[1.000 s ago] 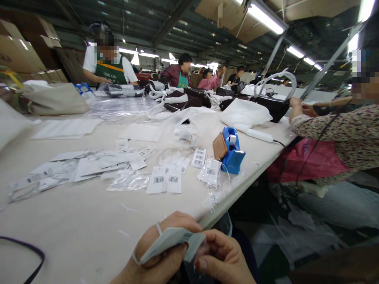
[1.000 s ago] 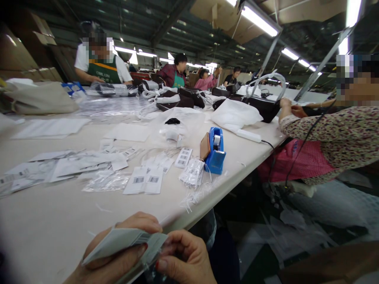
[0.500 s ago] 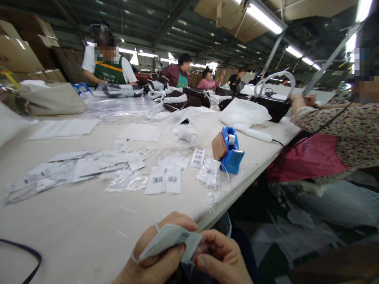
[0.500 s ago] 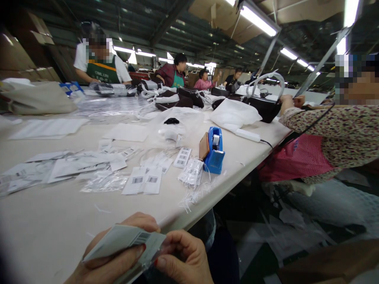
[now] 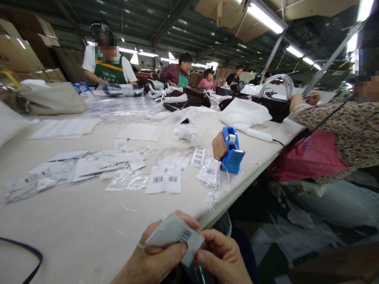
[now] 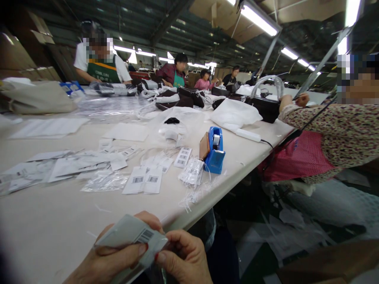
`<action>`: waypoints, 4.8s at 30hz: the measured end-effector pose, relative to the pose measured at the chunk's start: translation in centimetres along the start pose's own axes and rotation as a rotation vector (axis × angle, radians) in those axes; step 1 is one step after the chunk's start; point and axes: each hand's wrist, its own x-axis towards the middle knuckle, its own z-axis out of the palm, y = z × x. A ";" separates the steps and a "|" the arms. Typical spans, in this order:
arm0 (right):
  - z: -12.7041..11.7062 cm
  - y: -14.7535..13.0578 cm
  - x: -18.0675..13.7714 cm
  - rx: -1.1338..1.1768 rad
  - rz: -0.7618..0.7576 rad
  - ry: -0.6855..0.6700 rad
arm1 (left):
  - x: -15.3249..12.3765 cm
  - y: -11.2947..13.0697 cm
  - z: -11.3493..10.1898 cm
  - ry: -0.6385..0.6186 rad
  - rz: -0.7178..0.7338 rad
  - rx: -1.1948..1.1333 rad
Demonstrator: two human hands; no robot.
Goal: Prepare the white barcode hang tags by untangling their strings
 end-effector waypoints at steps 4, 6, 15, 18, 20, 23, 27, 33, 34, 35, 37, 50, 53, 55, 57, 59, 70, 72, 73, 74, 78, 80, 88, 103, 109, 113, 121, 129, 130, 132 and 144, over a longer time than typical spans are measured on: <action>0.2 -0.4 0.0 -0.007 0.004 -0.001 | 0.2 0.4 0.6 0.023 -0.056 -0.073; 0.2 -0.4 0.1 -0.013 0.010 0.020 | 0.3 0.1 0.7 0.039 -0.082 -0.049; -0.3 0.4 0.0 -0.027 0.019 0.143 | 1.4 -1.7 -0.3 0.249 0.005 -0.176; -0.6 0.5 0.0 -0.059 0.028 0.143 | 1.6 -1.9 -0.5 0.273 0.005 -0.259; -0.7 0.6 0.0 -0.063 0.041 0.136 | 1.6 -2.0 -0.5 0.249 -0.012 -0.261; -0.5 0.5 0.0 -0.044 0.055 0.149 | 1.7 -1.9 -0.4 0.192 0.000 -0.198; -0.1 0.0 -0.1 -0.029 0.081 0.173 | 1.9 -1.5 -0.5 0.173 0.001 -0.110; 0.2 0.0 -0.2 0.002 0.086 0.191 | 1.9 -0.8 -0.7 0.152 -0.022 -0.052; 0.2 0.1 -0.2 0.018 0.085 0.194 | 1.8 -0.7 -0.7 0.155 -0.018 -0.044; 0.2 0.1 -0.2 0.032 0.085 0.195 | 1.8 -0.7 -0.6 0.160 -0.011 -0.040; 0.2 0.2 -0.2 0.045 0.092 0.175 | 1.7 -0.8 -0.4 0.165 0.003 -0.042; 0.6 0.0 0.3 0.033 0.062 0.223 | 2.2 -1.9 1.3 0.109 0.009 0.098; 0.7 0.1 0.3 0.042 0.077 0.256 | 1.9 -1.9 1.3 0.192 0.021 0.094; 0.7 0.2 0.2 0.047 0.092 0.272 | 1.7 -1.8 1.4 0.268 0.028 0.036; 0.7 0.3 0.2 0.049 0.093 0.284 | 1.6 -1.8 1.4 0.320 0.047 0.007; 0.7 0.4 0.2 0.049 0.090 0.289 | 1.7 -2.0 1.3 0.329 0.061 0.015; 0.8 -0.5 0.9 0.091 0.060 0.241 | 2.1 -3.3 1.1 0.198 0.207 0.210; 0.8 -0.6 1.1 0.116 0.051 0.238 | 2.0 -3.1 0.9 0.149 0.257 0.271; 0.9 -0.7 1.2 0.129 0.049 0.245 | 1.9 -3.0 0.7 0.118 0.289 0.301; 0.9 -0.8 1.3 0.142 0.048 0.260 | 1.9 -2.9 0.6 0.083 0.328 0.331; 0.9 -0.7 1.4 0.171 0.054 0.294 | 1.6 -3.3 0.2 -0.011 0.420 0.400; 0.8 -0.6 1.4 0.175 0.048 0.292 | 1.4 -3.8 0.5 0.055 0.339 0.343; 1.0 -0.4 1.2 0.267 -0.015 0.312 | 0.7 -5.6 2.8 0.166 0.051 0.002; 0.1 -2.4 0.2 -0.006 -0.012 0.329 | 0.8 -5.4 2.4 0.116 -0.187 -0.260; 0.3 -1.9 0.3 0.006 -0.009 0.376 | 1.0 -5.5 3.0 0.083 -0.170 -0.369; 0.4 -1.8 0.3 0.023 -0.005 0.372 | 1.2 -5.6 3.4 0.001 -0.226 -0.507; -0.4 -2.1 -0.5 -0.297 -0.130 0.270 | 0.6 -4.9 3.1 -0.063 -0.344 -0.535; -1.2 -4.0 -1.0 -0.836 -0.610 -0.132 | 0.6 -5.2 2.6 -0.165 -0.335 -0.564; -1.3 -4.2 -1.0 -0.859 -0.679 -0.171 | 0.6 -5.1 2.5 -0.186 -0.325 -0.573; -1.5 -4.5 -0.9 -0.898 -0.782 -0.207 | 0.6 -4.9 2.4 -0.220 -0.326 -0.587; -3.1 -4.0 -1.3 -1.282 -0.988 -0.323 | 0.7 -4.6 1.6 -0.260 -0.386 -0.591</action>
